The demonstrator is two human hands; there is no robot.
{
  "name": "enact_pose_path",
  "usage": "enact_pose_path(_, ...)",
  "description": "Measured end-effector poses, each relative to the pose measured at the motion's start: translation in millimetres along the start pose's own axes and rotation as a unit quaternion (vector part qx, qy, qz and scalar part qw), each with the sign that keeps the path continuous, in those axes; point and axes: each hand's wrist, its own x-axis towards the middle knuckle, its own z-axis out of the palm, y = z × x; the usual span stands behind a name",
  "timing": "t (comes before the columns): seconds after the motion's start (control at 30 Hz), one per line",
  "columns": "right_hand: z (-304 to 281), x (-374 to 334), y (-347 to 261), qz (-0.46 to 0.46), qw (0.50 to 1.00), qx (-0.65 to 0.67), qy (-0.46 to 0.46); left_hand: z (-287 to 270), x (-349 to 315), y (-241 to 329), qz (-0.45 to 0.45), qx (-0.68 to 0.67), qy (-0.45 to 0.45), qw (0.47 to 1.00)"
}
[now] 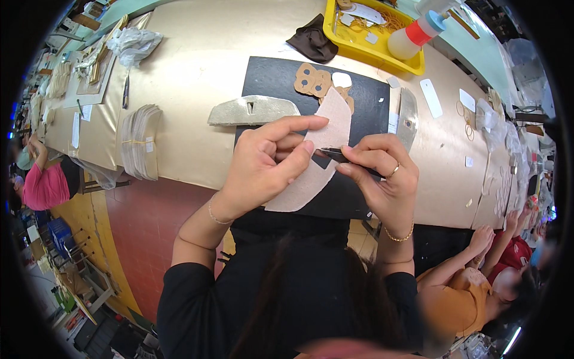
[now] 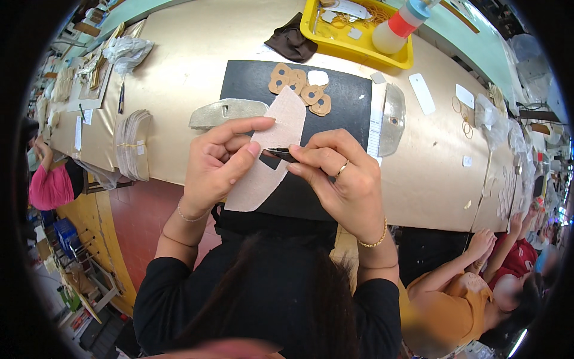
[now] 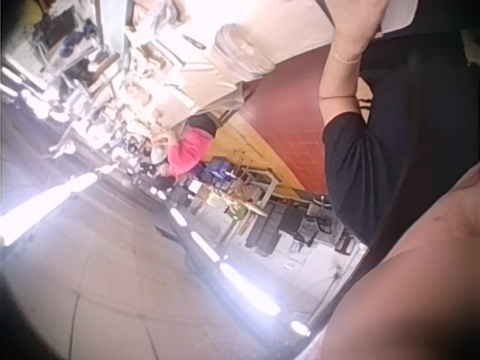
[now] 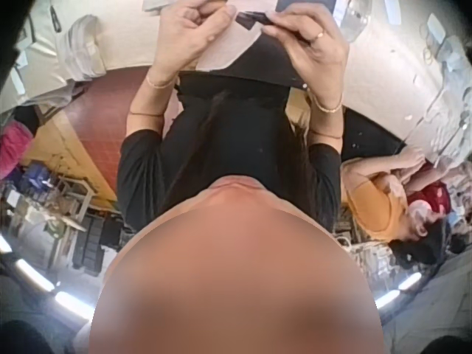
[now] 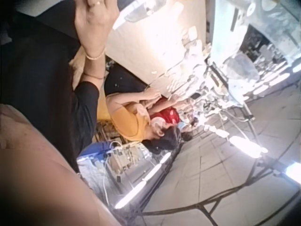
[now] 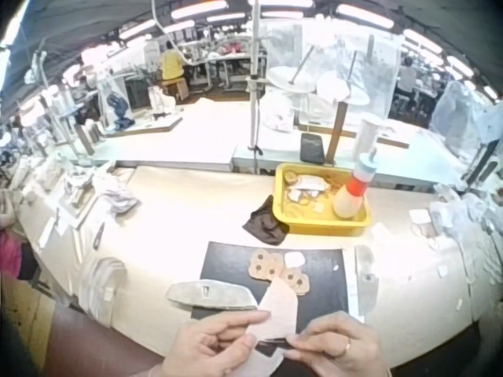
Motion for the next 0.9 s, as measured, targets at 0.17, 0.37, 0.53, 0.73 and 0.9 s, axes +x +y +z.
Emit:
enact_pose_path(0.17, -0.8, 1.1, 0.3, -0.015, 1.000, -0.009, -0.006, -1.2, 0.5, 2.6, -0.005, 0.013, -0.013, 1.000)
enact_pose_path(0.37, -1.6, 0.8, -0.9, -0.006, 1.000, -0.007, -0.009, -3.5, -0.3, 2.7, -0.008, 0.008, -0.028, 1.000)
enact_pose_path(0.53, -1.9, 1.1, -2.2, -0.009, 1.000, -0.011, -0.009, -2.0, -0.1, 0.7, -0.007, -0.002, -0.023, 1.000)
enact_pose_path(0.73, -3.1, 1.8, -3.6, -0.008, 1.000, -0.014, -0.015, -1.0, -0.5, 2.6, -0.009, 0.006, -0.027, 1.000)
enact_pose_path(0.9, -6.6, 3.1, -2.7, -0.006, 1.000, 0.000, -0.030, -6.9, 0.2, 8.2, -0.038, 0.026, -0.063, 0.997)
